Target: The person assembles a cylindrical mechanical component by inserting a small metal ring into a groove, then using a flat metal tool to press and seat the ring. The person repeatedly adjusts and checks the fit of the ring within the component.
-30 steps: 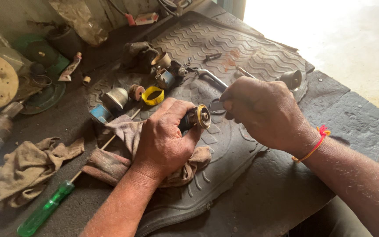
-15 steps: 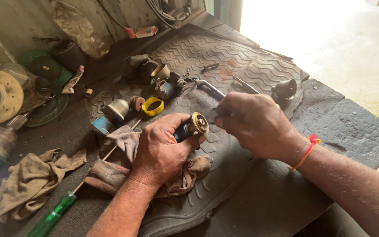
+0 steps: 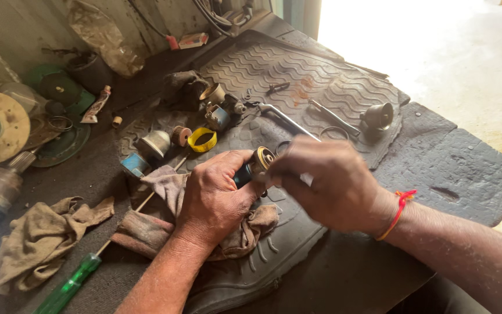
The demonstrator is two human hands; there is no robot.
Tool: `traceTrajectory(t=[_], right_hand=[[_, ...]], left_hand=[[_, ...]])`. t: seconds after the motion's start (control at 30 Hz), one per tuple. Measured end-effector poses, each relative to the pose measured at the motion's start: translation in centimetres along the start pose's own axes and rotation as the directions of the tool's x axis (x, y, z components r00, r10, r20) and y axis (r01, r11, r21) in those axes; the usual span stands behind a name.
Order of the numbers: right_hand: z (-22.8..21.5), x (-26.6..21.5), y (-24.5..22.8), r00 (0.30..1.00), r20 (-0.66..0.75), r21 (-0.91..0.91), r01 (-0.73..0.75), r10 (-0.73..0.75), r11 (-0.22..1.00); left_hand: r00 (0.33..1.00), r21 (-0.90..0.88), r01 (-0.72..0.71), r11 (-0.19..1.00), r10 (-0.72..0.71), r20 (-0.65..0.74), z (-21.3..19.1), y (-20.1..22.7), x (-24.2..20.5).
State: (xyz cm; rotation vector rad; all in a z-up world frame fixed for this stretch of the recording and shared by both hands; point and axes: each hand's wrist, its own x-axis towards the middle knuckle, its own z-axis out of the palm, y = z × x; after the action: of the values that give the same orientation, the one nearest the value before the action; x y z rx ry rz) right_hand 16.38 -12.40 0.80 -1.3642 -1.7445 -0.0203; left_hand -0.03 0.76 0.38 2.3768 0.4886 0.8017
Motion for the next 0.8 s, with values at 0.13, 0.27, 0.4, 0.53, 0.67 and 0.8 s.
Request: traceTrajectory(t=[0.13, 0.27, 0.4, 0.53, 0.67, 0.8], right_hand=[[-0.1, 1.0, 0.7, 0.970, -0.195, -0.157, -0.180, 0.148, 0.971], [0.1, 0.8, 1.2, 0.989, -0.121, -0.176, -0.103, 0.082, 0.979], [-0.2, -0.2, 0.2, 0.999, -0.033, -0.125, 0.033, -0.038, 0.992], [0.3, 0.6, 0.8, 0.985, -0.174, -0.196, -0.052, 0.018, 0.979], [0.2, 0.5, 0.4, 0.993, -0.114, -0.173, 0.021, -0.041, 0.985], [0.1, -0.3, -0.8, 0.995, 0.015, -0.094, 0.100, -0.099, 0.991]], left_hand=[[0.997, -0.042, -0.075, 0.996, 0.074, -0.017, -0.1, 0.0, -0.1], [0.999, -0.082, -0.024, 0.996, 0.026, 0.019, 0.2, 0.1, 0.1], [1.000, -0.056, 0.013, 0.998, -0.012, 0.015, 0.1, -0.1, -0.1], [0.998, -0.084, -0.062, 0.995, 0.062, -0.007, 0.2, -0.4, 0.0], [1.000, -0.096, -0.016, 0.995, 0.018, 0.021, 0.2, -0.2, 0.0], [1.000, -0.062, -0.010, 0.998, 0.010, 0.007, 0.3, -0.5, 0.0]])
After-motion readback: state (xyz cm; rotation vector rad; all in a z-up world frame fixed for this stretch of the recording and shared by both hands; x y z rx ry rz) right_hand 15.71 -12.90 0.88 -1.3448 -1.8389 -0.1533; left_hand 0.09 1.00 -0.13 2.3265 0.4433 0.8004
